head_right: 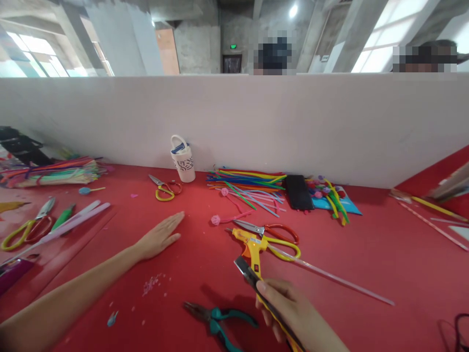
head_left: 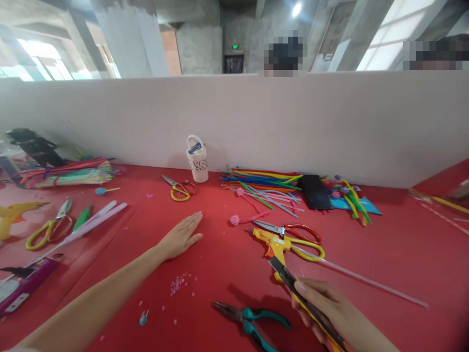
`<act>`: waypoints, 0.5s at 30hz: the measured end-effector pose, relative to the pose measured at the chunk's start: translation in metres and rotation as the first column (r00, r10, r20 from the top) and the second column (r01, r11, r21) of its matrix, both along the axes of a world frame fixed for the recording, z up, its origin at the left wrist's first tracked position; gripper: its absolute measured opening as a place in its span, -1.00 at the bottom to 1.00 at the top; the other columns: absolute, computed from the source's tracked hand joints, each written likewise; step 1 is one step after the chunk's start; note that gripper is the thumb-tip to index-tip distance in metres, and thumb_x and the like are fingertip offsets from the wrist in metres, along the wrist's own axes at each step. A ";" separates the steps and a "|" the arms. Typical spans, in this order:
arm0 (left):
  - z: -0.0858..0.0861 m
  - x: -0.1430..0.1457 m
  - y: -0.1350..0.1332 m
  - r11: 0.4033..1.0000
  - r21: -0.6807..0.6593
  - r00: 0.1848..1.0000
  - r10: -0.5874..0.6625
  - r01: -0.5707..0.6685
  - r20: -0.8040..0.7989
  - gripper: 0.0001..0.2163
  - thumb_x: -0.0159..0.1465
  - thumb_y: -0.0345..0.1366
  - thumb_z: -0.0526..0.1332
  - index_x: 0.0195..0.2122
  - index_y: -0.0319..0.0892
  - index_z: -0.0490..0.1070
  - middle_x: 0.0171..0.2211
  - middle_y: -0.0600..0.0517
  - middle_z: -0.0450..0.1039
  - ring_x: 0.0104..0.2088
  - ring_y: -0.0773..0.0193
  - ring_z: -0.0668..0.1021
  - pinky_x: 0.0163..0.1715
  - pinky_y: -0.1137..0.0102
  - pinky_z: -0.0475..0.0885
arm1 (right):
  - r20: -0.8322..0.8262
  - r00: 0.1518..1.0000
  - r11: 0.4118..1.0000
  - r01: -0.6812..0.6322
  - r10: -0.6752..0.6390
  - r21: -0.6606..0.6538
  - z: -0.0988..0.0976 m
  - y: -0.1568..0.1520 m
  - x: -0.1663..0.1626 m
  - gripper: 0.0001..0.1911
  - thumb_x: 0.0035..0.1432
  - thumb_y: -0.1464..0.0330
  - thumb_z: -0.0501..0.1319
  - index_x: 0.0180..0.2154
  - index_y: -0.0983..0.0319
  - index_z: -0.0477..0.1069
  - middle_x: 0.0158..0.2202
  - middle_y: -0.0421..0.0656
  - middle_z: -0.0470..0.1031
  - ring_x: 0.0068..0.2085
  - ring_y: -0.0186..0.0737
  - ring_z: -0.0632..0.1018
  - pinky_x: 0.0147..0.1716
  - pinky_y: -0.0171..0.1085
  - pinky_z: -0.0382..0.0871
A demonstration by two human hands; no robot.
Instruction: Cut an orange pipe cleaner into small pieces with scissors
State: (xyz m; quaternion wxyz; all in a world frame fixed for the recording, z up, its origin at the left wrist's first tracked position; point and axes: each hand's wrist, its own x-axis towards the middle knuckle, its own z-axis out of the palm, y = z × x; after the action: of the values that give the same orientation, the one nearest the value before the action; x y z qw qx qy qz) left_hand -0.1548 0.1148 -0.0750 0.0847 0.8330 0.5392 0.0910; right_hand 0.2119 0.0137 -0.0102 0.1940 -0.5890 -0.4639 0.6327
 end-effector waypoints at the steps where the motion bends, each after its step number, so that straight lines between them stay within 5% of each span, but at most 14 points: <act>1: 0.001 0.012 0.005 0.998 -0.024 0.998 -0.056 0.056 -0.001 -0.43 0.32 -0.03 -0.15 0.28 -0.19 -0.09 0.30 -0.10 -0.03 0.27 0.19 0.07 0.23 0.25 -0.03 | -0.010 1.000 1.000 0.001 -0.001 0.006 -0.001 0.001 -0.003 -0.38 -0.20 -0.21 0.11 -0.55 0.25 0.31 -0.71 -0.28 0.32 -0.74 -0.48 0.31 -0.74 -0.45 0.11; 5: 0.014 0.053 0.015 0.960 -0.103 0.965 -0.260 0.260 0.009 -0.45 0.33 -0.07 -0.16 0.29 -0.21 -0.12 0.31 -0.10 -0.09 0.28 0.19 0.01 0.24 0.24 -0.08 | -0.072 0.995 0.997 -0.061 0.064 0.039 0.000 0.003 -0.017 -0.38 -0.19 -0.21 0.11 -0.56 0.26 0.31 -0.70 -0.26 0.33 -0.73 -0.48 0.31 -0.73 -0.45 0.12; 8: 0.026 0.063 -0.008 0.871 -0.186 0.889 -0.458 0.455 0.028 -0.43 0.29 -0.04 -0.05 0.28 -0.16 -0.06 0.31 -0.05 -0.07 0.28 0.20 0.04 0.24 0.30 -0.06 | -0.110 0.988 0.994 -0.099 0.104 0.051 -0.004 -0.002 -0.018 -0.39 -0.17 -0.19 0.12 -0.55 0.26 0.31 -0.69 -0.26 0.33 -0.73 -0.48 0.31 -0.73 -0.46 0.12; 12: 0.037 0.038 -0.061 0.783 -0.261 0.819 -0.570 0.565 0.061 -0.45 0.30 -0.10 -0.02 0.29 -0.08 -0.11 0.30 0.01 -0.04 0.27 0.20 0.06 0.24 0.28 -0.03 | -0.090 0.993 0.997 -0.070 0.074 0.043 -0.016 -0.008 -0.006 -0.42 -0.10 -0.17 0.09 -0.54 0.26 0.30 -0.69 -0.28 0.32 -0.73 -0.48 0.31 -0.73 -0.46 0.12; 15: 0.042 0.008 -0.100 0.831 -0.298 0.877 -0.478 0.470 0.050 -0.45 0.32 -0.16 -0.02 0.30 -0.01 -0.19 0.31 0.02 -0.10 0.27 0.14 0.04 0.23 0.19 -0.01 | -0.071 0.995 0.997 -0.068 0.069 0.024 -0.022 -0.010 0.002 -0.42 -0.09 -0.17 0.07 -0.54 0.25 0.29 -0.69 -0.28 0.31 -0.72 -0.48 0.32 -0.73 -0.46 0.11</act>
State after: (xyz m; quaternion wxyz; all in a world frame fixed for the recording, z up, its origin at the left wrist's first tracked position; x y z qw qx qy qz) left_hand -0.1467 0.0145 -0.0333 0.2233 0.9187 0.3245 -0.0272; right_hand 0.2138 0.0034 -0.0321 0.1952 -0.5475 -0.4834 0.6546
